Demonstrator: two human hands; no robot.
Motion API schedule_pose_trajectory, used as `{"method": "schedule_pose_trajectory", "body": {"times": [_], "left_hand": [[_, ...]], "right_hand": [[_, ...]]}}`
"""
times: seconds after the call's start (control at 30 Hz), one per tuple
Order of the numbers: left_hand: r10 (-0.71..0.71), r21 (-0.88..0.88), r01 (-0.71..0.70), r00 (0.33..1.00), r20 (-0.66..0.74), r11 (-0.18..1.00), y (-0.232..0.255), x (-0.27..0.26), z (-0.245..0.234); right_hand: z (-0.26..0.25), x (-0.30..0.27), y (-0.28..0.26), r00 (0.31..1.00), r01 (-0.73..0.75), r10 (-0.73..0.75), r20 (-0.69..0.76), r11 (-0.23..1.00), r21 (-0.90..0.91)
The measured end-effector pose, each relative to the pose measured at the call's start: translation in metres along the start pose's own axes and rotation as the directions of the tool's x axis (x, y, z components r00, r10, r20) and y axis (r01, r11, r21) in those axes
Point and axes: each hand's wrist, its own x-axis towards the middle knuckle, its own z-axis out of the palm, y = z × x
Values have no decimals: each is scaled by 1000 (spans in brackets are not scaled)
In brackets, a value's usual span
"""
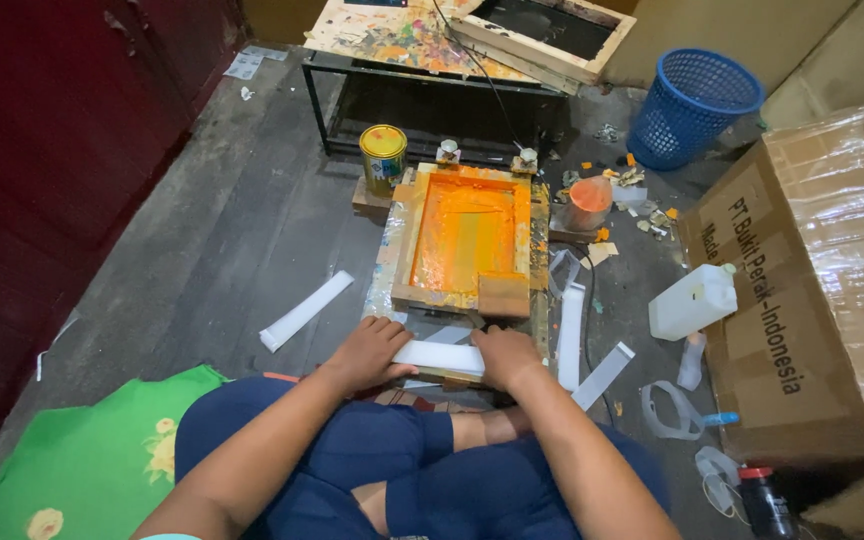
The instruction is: The person uses a squeegee to spread orange ink across a screen printing frame. They then pick up a white strip of material, inspect it, and place it on the floor before repeating the process with another strip.
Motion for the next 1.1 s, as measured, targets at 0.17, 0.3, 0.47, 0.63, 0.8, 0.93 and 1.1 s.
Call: {"method": "schedule_pose_trajectory", "body": {"times": [0.17, 0.3, 0.47, 0.63, 0.8, 0.93, 1.1], "left_hand": [[9, -9, -9, 1000, 11, 1000, -3, -1, 6], [1, 12, -1, 999, 33, 1000, -1, 0, 1], [0, 29, -1, 999, 36, 1000, 1, 0, 0], [11, 42, -12, 1000, 18, 999, 2, 0, 3], [20, 72, -20, 1000, -2, 997, 0, 0, 12], [14, 65, -14, 1000, 2, 998, 3, 1, 7], [14, 90, -14, 1000, 9, 996, 3, 0, 9]], "right_hand": [[4, 1, -2, 999, 16, -17, -44, 999, -28], [10, 7, 1, 998, 16, -17, -62, 1000, -17], [5, 4, 1, 997, 29, -28, -78, 1000, 1], [-1, 1, -2, 996, 28, -26, -84, 999, 20], [5, 9, -1, 996, 19, -17, -88, 1000, 22], [15, 17, 2, 994, 28, -30, -104, 999, -22], [11, 9, -5, 992, 27, -38, -120, 996, -87]]}}
